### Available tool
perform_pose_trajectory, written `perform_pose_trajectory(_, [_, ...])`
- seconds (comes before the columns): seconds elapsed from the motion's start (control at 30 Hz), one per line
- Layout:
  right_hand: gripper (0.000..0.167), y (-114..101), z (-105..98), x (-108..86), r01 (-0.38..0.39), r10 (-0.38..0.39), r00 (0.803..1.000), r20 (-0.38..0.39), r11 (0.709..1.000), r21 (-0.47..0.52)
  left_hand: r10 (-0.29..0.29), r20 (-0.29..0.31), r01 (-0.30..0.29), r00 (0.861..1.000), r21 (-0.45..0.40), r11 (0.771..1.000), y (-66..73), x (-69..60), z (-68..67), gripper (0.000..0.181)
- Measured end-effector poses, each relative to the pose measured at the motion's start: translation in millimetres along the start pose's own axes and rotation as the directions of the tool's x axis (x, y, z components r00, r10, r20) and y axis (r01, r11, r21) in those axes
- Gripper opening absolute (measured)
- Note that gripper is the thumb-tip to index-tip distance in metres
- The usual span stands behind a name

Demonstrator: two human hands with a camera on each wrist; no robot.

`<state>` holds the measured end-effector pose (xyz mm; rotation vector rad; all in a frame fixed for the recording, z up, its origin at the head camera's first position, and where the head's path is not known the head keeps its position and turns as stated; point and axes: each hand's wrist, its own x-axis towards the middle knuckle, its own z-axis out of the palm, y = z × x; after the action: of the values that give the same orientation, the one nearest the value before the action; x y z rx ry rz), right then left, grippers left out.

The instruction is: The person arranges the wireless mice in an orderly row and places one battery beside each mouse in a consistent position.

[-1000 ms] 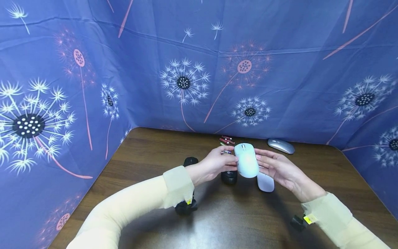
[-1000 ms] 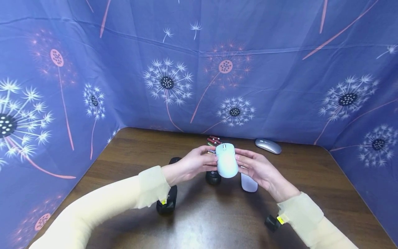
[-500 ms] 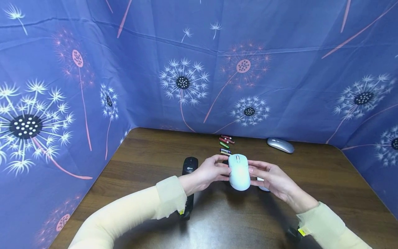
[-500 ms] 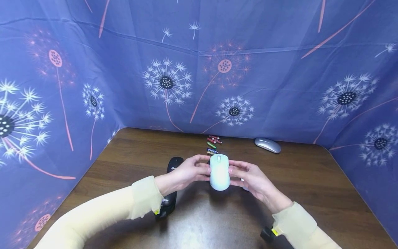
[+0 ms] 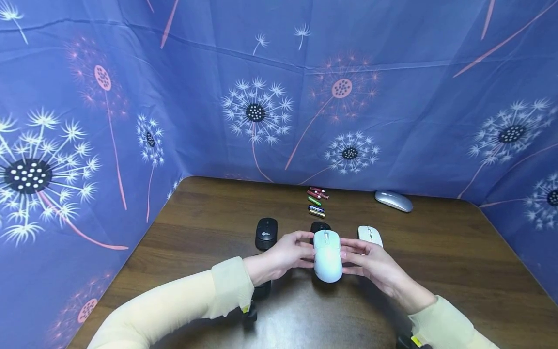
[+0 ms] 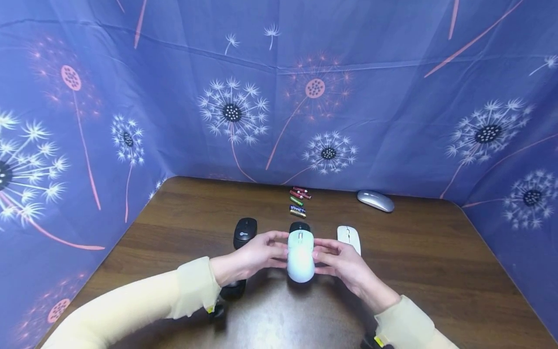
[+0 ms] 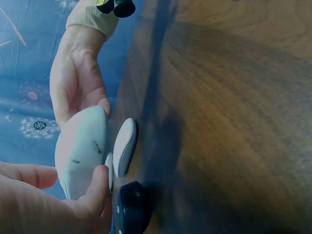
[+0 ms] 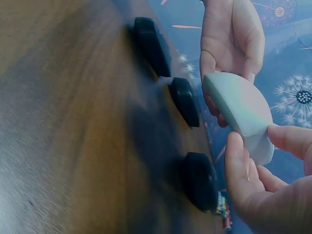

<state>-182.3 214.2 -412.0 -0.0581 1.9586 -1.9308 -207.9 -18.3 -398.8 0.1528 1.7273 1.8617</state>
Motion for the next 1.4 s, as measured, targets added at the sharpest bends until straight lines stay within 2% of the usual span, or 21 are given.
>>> perform_pose_trajectory(0.43, [0.064, 21.5, 10.3, -3.3, -0.034, 0.035, 0.999, 0.031, 0.999, -0.018, -0.081, 0.043, 0.081, 0.996, -0.003, 0.997, -18.4, -14.2, -3.7, 0.052])
perform_pose_trajectory(0.63, [0.065, 31.5, 12.2, -4.1, -0.041, 0.041, 0.997, 0.064, 0.999, -0.011, -0.102, 0.039, 0.102, 0.994, -0.004, 0.995, -27.4, -17.6, -1.3, 0.052])
perform_pose_trajectory(0.83, [0.066, 39.4, 12.6, -5.2, -0.066, 0.068, 0.995, 0.068, 0.997, -0.027, -0.097, 0.042, 0.097, 0.994, 0.000, 0.995, -34.1, -18.7, 1.7, 0.053])
perform_pose_trajectory(1.17, [0.066, 46.7, 10.5, -4.7, -0.043, 0.046, 0.994, 0.096, 0.999, -0.027, -0.102, 0.052, 0.101, 0.993, 0.015, 0.995, -38.8, -16.8, 3.9, 0.056])
perform_pose_trajectory(1.4, [0.065, 52.1, 9.6, -3.9, -0.037, 0.041, 0.996, 0.077, 0.998, -0.041, -0.095, 0.055, 0.093, 0.994, 0.032, 0.995, -40.6, -16.0, 4.9, 0.057])
